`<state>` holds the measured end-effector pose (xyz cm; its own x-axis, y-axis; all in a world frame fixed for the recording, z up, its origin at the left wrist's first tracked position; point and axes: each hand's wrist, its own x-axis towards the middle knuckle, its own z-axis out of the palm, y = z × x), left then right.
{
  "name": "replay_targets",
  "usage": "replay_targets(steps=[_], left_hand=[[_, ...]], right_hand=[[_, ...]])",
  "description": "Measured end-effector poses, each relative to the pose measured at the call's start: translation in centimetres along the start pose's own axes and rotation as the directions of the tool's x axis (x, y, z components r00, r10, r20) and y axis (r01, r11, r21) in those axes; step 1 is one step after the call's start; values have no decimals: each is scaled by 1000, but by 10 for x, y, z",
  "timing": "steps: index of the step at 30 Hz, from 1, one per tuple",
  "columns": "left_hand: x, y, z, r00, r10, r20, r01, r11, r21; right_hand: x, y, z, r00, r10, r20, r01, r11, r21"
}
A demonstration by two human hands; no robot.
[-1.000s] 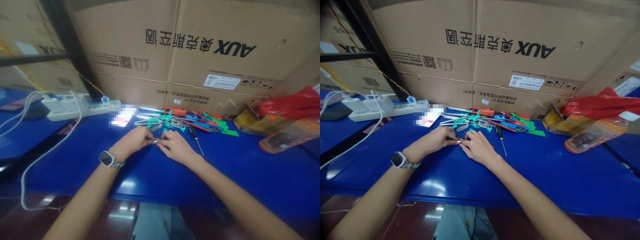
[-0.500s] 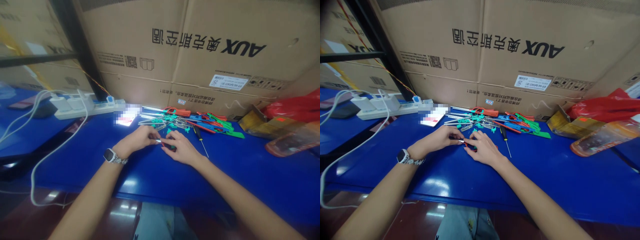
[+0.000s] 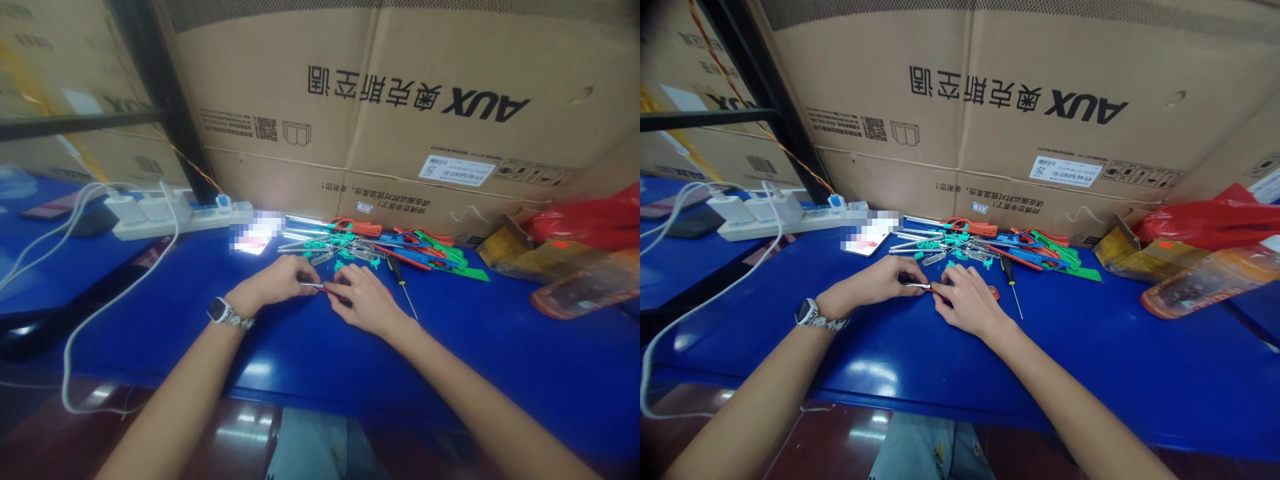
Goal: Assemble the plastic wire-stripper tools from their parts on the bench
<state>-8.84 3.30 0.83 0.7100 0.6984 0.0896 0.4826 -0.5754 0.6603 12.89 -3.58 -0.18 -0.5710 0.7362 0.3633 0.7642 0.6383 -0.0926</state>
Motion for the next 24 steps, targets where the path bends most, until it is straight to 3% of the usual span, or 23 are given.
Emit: replay_targets(steps=[16, 24], left_hand=[[0, 0, -3, 1000, 15, 13, -15, 1000, 21], [1, 6, 2, 997, 73, -1, -72, 981, 180]], right_hand=[[-2, -4, 3, 1000, -3, 28, 5, 998, -65], [-4, -2, 6, 996, 89, 23, -92, 985, 149]])
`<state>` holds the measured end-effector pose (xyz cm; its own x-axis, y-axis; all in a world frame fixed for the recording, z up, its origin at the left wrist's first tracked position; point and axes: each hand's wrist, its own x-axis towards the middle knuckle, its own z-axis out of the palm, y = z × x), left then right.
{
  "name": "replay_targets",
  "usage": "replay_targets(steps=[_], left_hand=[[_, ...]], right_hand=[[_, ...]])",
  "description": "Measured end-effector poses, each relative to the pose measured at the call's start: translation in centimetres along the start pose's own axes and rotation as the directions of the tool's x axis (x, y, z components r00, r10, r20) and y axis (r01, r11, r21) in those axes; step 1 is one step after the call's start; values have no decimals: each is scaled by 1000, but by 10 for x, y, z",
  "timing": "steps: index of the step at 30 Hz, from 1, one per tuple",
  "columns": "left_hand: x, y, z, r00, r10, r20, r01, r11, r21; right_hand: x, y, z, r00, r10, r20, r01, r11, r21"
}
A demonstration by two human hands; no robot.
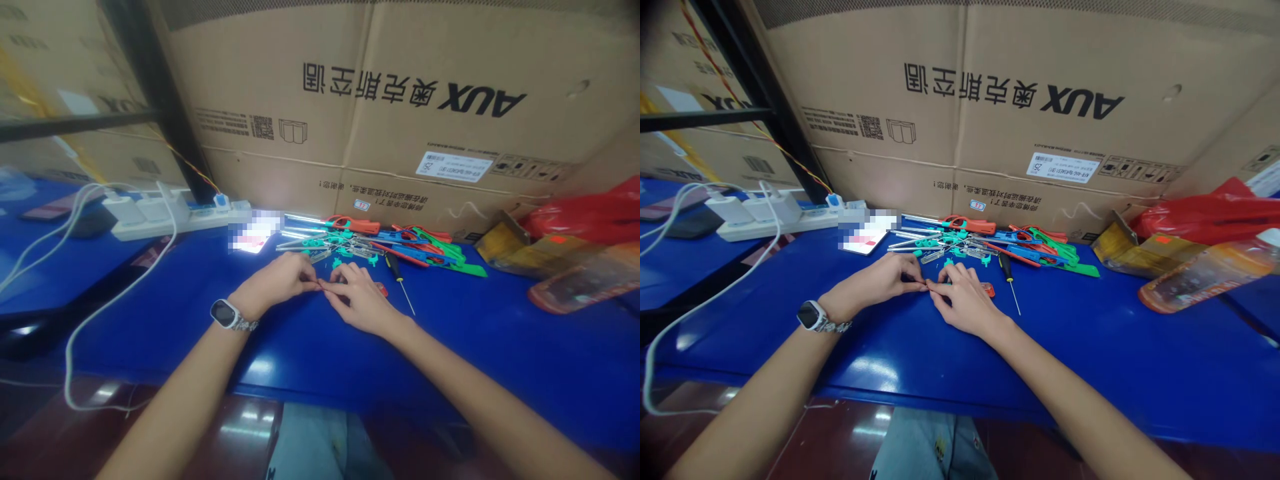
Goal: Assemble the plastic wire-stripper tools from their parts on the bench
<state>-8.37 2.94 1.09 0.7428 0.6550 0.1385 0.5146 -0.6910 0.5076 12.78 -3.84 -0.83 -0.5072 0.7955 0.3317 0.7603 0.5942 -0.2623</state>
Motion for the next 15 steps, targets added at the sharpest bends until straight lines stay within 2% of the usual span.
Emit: replay_targets(steps=[5, 8, 11, 15], left_hand=[[3, 3, 2, 1000, 16, -5, -16, 999, 42], [4, 4, 3, 1000, 23, 5, -23, 998, 53], [4, 5, 4, 999, 39, 8, -40, 997, 62], [4, 4, 5, 1000, 25, 13, -26, 996, 80]], right_hand=[[3, 6, 2, 998, 60, 22, -62, 991, 118], [2, 8, -8, 994, 100, -36, -92, 980, 175], [-6, 9, -24, 993, 47, -104, -41, 997, 62], [-25, 7, -35, 997, -25, 74, 35, 990, -133]])
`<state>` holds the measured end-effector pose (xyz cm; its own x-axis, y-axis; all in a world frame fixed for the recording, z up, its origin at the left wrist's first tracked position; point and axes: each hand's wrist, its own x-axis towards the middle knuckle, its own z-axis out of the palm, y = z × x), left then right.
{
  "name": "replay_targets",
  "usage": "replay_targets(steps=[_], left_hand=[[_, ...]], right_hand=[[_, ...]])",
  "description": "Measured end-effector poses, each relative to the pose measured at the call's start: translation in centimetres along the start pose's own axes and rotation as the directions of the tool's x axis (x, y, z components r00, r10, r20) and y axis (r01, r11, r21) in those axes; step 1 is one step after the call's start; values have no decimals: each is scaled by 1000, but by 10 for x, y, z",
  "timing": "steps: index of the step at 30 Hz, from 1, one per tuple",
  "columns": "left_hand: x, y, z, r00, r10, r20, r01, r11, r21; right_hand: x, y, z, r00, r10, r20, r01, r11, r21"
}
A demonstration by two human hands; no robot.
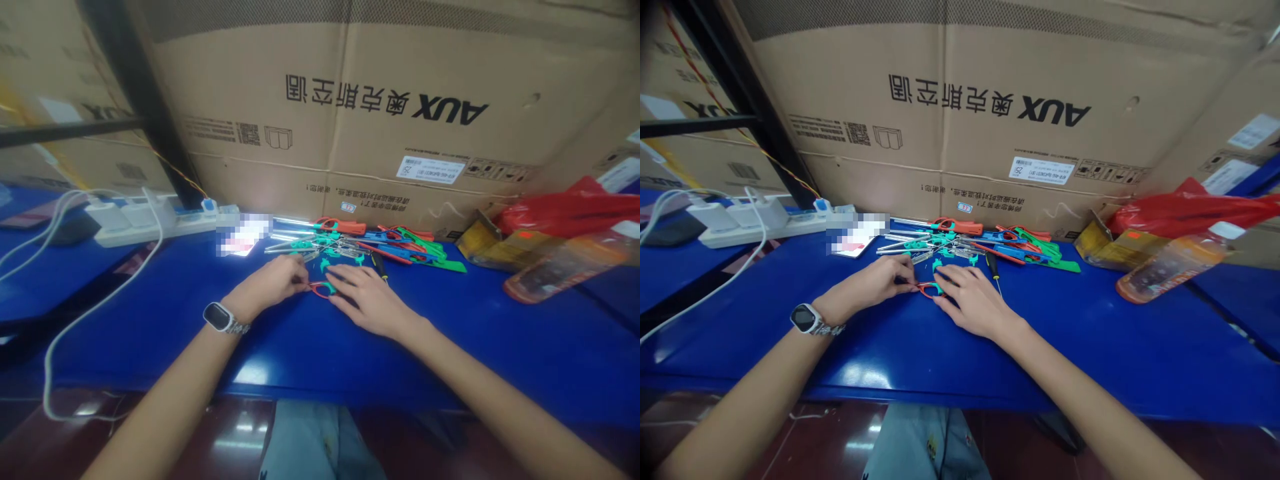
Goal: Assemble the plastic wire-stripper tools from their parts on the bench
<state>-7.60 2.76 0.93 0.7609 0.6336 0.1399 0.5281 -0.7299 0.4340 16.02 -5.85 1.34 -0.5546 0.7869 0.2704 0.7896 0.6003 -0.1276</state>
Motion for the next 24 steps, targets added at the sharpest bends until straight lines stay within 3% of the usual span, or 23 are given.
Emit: replay_targets(steps=[3, 7, 11, 15, 18, 21, 24], left_hand=[[0, 0, 0, 1000, -14, 6, 14, 1000, 24], [-1, 7, -4, 998, -57, 11, 56, 993, 104], [-3, 29, -5, 995, -36, -91, 60, 959, 277], [-11, 61, 14, 993, 36, -110, 15, 904, 427], [-18, 79, 38, 993, -13, -115, 69, 860, 505], [-22, 87, 54, 988, -31, -151, 112, 818, 565], [-22, 88, 57, 985, -38, -165, 127, 809, 574]], right_hand=[[-10, -1, 4, 995, 13, 98, -8, 999, -51], [-12, 0, 10, 991, 28, 128, -23, 999, -39], [-11, 3, 11, 991, 23, 129, -27, 999, 25], [-13, 1, 12, 988, 52, 145, -70, 990, 122], [-14, 0, 11, 981, 86, 175, -128, 961, 247], [-13, 0, 7, 971, 118, 208, -195, 894, 403], [-14, 5, 1, 958, 153, 241, -266, 784, 561]])
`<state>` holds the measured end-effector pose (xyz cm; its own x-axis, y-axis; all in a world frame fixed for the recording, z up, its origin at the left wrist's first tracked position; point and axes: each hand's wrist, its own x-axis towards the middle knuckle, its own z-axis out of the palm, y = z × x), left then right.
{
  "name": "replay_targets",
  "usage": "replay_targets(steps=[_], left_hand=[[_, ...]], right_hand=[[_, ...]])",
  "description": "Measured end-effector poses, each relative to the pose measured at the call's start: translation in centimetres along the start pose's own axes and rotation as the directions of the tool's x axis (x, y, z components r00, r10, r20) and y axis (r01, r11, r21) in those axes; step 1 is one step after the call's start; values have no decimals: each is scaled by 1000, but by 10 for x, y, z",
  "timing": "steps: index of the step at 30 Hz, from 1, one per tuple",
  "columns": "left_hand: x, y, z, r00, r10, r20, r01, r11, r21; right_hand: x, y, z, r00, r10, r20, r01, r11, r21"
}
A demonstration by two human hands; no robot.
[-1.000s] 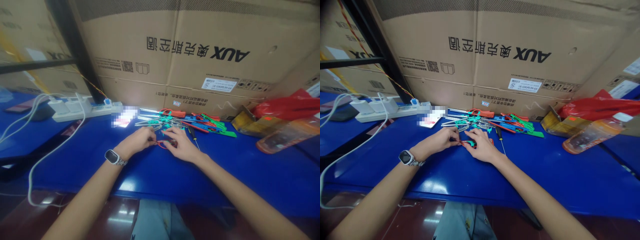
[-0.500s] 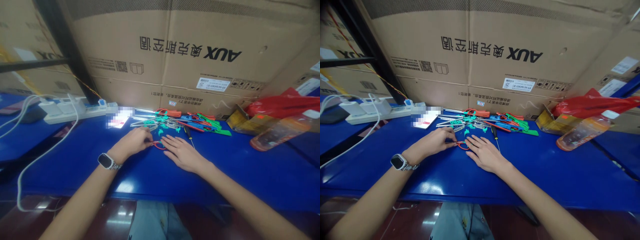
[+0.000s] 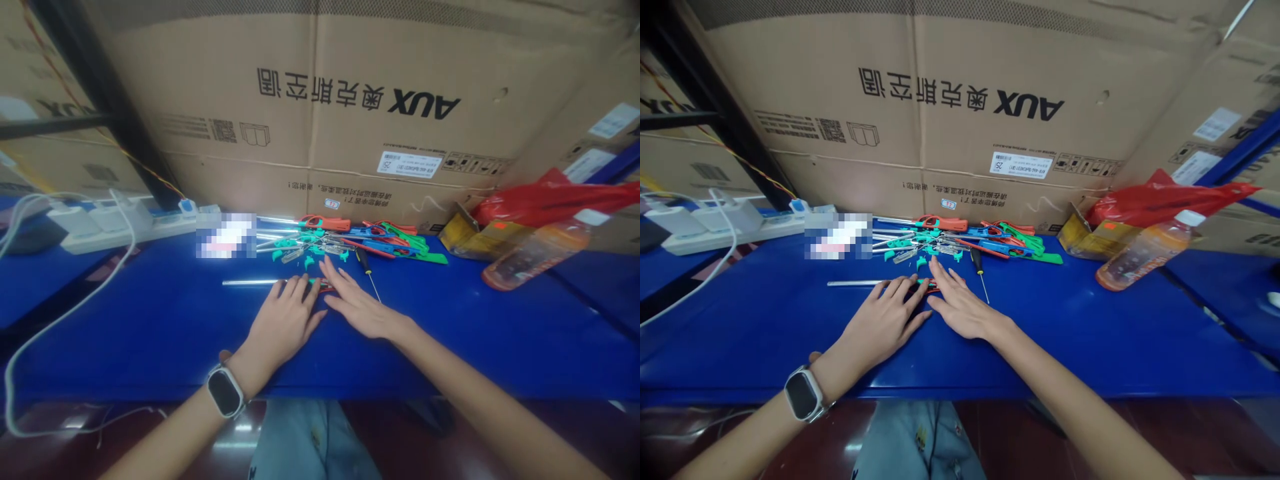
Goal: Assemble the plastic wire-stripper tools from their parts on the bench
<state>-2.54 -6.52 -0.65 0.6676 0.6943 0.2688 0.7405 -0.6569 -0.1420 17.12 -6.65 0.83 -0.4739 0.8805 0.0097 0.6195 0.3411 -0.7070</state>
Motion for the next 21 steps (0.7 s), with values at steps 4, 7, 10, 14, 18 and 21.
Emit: replay_targets(steps=[4, 7, 10, 14, 18, 21], left_hand=[[1, -4, -1, 999, 25, -22, -26, 999, -27], [1, -7, 1, 998, 53, -15, -54, 997, -57], [1, -9, 3, 998, 56, 2, -55, 996, -63], [2, -9, 2, 998, 55, 7, -54, 996, -73], [1, -9, 0, 999, 50, 11, -48, 995, -89], [0, -9, 0, 999, 46, 15, -44, 994, -97]], right_hand=[[-3, 4, -12, 994, 19, -105, -3, 989, 147], [-7, 9, -14, 987, -17, -162, 3, 996, -85], [-11, 12, -8, 994, -50, -97, 15, 941, -339], [-13, 13, -1, 995, -68, -72, 23, 864, -503], [-12, 13, -2, 995, -75, -65, 29, 848, -529], [-10, 13, -4, 995, -72, -71, 25, 856, -517]])
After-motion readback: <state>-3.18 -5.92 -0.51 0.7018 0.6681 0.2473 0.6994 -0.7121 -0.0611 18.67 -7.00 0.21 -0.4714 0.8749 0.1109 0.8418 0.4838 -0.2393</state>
